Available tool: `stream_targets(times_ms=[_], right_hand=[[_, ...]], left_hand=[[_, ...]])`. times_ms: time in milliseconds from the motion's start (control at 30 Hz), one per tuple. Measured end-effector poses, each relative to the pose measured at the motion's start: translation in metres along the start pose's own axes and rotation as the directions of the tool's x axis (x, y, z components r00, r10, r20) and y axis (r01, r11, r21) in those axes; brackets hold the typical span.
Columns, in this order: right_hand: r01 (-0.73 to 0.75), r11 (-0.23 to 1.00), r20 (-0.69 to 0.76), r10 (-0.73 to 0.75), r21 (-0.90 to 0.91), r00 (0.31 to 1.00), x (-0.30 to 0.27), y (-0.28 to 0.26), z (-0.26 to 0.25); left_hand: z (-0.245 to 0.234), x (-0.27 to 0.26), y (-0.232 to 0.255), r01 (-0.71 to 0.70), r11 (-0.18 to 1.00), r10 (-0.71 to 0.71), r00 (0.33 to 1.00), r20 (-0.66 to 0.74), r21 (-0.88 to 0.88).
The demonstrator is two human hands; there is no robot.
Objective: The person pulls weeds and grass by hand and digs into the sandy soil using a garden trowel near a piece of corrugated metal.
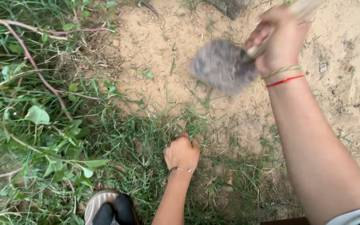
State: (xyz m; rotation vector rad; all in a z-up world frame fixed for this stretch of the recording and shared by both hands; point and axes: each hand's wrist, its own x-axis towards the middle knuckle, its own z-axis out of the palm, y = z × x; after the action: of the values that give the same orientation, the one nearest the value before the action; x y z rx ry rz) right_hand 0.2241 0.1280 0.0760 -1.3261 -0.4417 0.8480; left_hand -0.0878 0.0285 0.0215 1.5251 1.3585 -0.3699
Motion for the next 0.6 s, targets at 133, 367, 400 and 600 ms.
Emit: stream_targets(times_ms=[133,367,400,600], right_hand=[[-0.238,0.961,-0.229,0.201,-0.145,0.952,-0.049,0.074,0.012],[-0.372,0.783,-0.337,0.221,-0.499,0.915,-0.044,0.039,0.041],[-0.236,0.887,-0.250,0.144,-0.396,0.958,-0.032,0.022,0.037],[-0.280,0.955,-0.277,0.244,-0.098,0.929,-0.071,0.046,0.062]], left_hand=[[0.001,-0.003,0.000,0.026,1.000,-0.026,0.999,0.025,0.007],[0.013,-0.017,-0.017,-0.104,0.994,0.106,0.994,-0.038,0.042],[0.016,-0.016,-0.019,-0.122,0.992,0.124,0.991,-0.052,0.035],[0.020,-0.024,-0.028,-0.138,0.990,0.139,0.990,-0.016,0.043]])
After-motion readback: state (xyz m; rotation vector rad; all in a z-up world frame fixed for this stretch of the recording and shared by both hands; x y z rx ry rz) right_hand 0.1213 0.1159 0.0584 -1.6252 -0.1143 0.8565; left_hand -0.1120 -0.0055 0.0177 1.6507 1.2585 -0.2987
